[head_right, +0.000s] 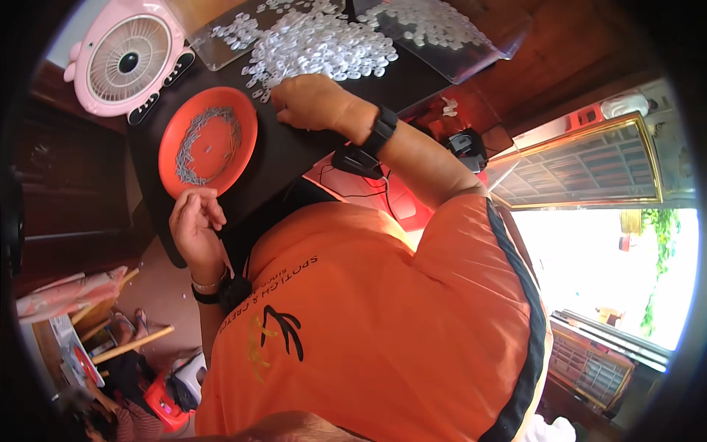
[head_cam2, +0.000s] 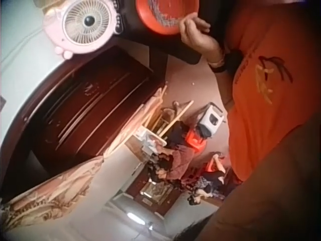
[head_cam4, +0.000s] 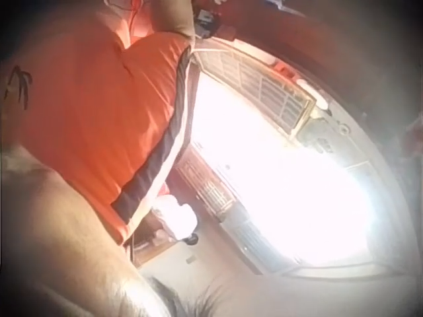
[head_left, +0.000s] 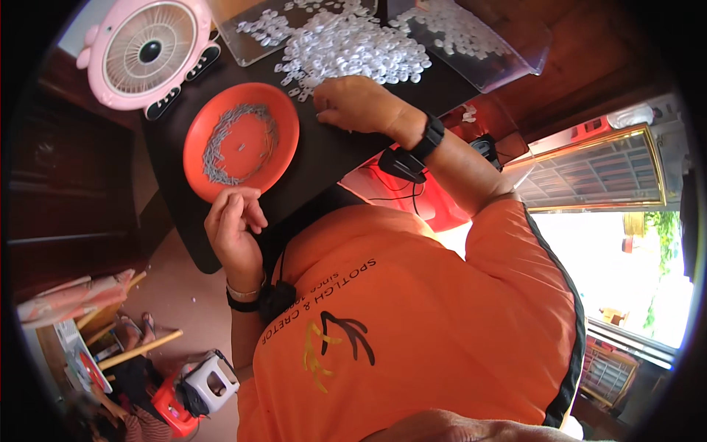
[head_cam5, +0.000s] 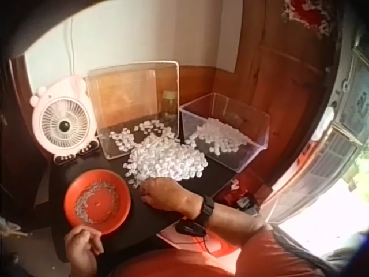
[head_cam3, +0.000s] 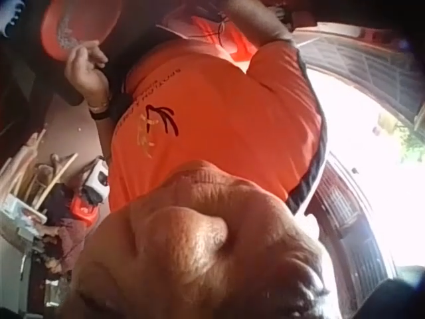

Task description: Assembling small white plastic components by manually inserting metal rings into them.

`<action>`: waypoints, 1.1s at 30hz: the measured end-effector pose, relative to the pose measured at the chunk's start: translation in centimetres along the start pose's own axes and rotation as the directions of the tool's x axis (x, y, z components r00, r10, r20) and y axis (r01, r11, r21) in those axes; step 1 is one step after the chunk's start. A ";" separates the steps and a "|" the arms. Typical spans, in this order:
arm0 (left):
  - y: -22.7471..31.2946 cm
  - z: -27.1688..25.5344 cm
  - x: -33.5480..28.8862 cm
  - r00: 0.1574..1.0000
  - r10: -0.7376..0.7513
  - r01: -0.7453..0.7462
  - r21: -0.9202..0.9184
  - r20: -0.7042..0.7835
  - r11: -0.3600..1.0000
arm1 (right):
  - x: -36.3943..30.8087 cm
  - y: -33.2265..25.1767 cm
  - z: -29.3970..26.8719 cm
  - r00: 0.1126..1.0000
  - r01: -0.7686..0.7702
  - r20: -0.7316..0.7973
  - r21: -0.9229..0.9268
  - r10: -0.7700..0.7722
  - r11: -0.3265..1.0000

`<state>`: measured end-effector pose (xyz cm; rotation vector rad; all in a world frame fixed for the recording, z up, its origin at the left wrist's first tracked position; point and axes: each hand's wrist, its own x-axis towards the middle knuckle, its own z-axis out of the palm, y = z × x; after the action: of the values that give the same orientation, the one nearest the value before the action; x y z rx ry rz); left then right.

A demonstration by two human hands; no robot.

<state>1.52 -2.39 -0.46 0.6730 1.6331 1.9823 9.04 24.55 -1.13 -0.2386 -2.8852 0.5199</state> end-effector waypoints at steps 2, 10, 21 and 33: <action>0.0 0.1 0.0 1.000 -0.016 0.016 0.020 0.021 1.000 | -0.2 -0.5 -0.5 0.999 -0.036 0.013 0.006 0.036 0.999; 0.3 0.8 0.4 0.999 -0.017 0.015 0.059 0.044 0.998 | -1.0 -4.8 -2.2 0.990 0.108 -0.138 0.551 -0.037 0.828; -0.2 -0.6 0.1 0.996 -0.047 0.046 0.011 0.073 0.999 | -1.3 -11.9 1.9 0.897 0.418 -0.372 0.544 -0.237 0.728; -0.8 -3.4 -0.8 0.924 -0.251 0.287 -0.090 0.290 0.954 | 0.9 -10.9 -0.1 0.877 0.457 -0.109 0.492 -0.468 0.742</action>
<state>-0.02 -5.28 -1.85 0.6067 1.3368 1.6957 6.87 14.66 3.07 0.5588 -2.5487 1.1350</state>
